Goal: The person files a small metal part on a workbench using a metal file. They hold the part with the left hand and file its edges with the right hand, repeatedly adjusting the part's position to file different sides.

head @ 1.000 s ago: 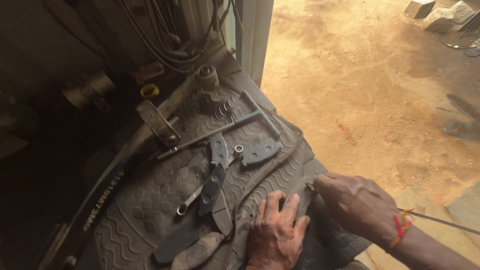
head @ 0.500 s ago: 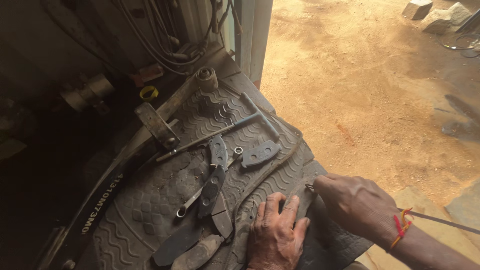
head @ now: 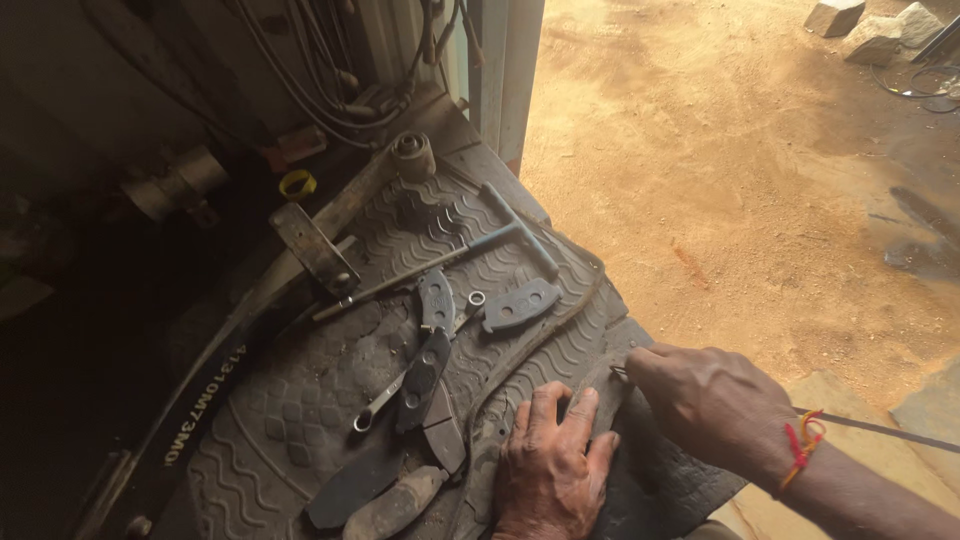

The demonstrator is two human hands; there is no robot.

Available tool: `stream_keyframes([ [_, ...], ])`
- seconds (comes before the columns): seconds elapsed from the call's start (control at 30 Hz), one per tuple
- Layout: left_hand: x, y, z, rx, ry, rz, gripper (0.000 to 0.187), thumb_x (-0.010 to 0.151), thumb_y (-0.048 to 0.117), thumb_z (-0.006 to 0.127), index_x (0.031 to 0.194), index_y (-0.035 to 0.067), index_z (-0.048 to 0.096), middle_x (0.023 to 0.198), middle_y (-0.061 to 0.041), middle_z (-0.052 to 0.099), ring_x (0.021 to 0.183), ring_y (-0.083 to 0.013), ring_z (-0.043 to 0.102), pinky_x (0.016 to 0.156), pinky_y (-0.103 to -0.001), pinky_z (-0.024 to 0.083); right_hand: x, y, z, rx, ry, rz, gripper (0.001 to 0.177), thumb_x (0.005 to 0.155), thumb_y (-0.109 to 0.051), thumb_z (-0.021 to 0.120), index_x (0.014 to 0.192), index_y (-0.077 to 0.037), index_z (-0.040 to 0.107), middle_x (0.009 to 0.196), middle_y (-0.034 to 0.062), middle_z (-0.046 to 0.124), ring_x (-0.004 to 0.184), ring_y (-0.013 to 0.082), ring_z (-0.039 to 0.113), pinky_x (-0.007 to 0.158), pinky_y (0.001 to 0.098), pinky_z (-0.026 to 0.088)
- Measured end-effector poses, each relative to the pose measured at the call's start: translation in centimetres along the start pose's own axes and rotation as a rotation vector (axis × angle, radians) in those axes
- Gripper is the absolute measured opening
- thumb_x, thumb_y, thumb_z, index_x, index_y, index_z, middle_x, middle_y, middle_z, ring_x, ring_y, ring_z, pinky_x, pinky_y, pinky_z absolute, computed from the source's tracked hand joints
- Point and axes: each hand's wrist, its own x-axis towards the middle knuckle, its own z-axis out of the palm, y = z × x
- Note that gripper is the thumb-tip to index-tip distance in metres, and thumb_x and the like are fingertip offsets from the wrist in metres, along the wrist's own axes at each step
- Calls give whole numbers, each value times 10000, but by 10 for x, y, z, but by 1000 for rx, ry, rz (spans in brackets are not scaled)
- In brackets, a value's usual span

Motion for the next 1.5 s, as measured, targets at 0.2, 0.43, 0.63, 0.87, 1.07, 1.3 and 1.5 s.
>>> stream_keyframes([
  [0.2, 2, 1, 4, 0, -3, -6, 515, 832, 284, 803, 1288, 82, 671, 1257, -139, 550, 1090, -360, 587, 876, -494, 527, -1, 5, 5, -8, -74, 84, 123, 942, -196, 503, 973, -153, 613, 786, 83, 673, 719, 296, 713, 649, 446, 563],
  [0.43, 6, 2, 0, -33, -30, -12, 510, 851, 281, 789, 1308, 104, 650, 1267, -146, 533, 1121, -365, 573, 892, -501, 517, -29, 27, 25, 286, 375, -112, 172, 844, -252, 681, 969, -133, 690, 798, 75, 702, 694, 308, 711, 592, 410, 570],
  [0.63, 6, 5, 0, 28, -90, -35, 496, 894, 315, 762, 1320, 103, 622, 1272, -142, 521, 1141, -322, 575, 923, -466, 528, -46, 26, 43, 342, 281, 122, 300, 817, -295, 767, 1082, -160, 726, 956, 83, 655, 825, 291, 705, 717, 403, 567],
  [0.87, 8, 14, -4, 56, -67, -58, 654, 891, 320, 764, 1430, 68, 493, 1257, -163, 507, 1163, -321, 580, 912, -442, 542, -46, 36, 50, 423, 293, 104, 297, 813, -270, 760, 1090, -169, 719, 955, 65, 682, 875, 275, 724, 757, 377, 577],
  [1.07, 18, 35, -15, -49, -124, -309, 843, 813, 238, 781, 1516, 40, 360, 1259, -154, 489, 1133, -334, 592, 944, -458, 517, -49, 53, 73, 570, 384, 139, 292, 825, -264, 746, 1089, -141, 726, 1005, 51, 748, 917, 221, 756, 757, 354, 594],
  [1.3, 14, 49, -12, 81, -88, -227, 292, 872, 270, 760, 1035, 85, 604, 1026, -106, 590, 1012, -287, 617, 900, -468, 500, -43, 69, 83, 816, 321, 290, 332, 879, -298, 737, 1166, -136, 705, 999, 79, 809, 882, 182, 808, 734, 345, 635],
  [1.5, 9, 52, 4, -2, 101, -198, 229, 967, 330, 703, 903, 119, 641, 885, -34, 628, 817, -216, 676, 725, -406, 563, -47, 83, 88, 929, 271, 269, 338, 886, -284, 723, 1180, -120, 704, 954, 101, 776, 866, 203, 788, 752, 350, 633],
])
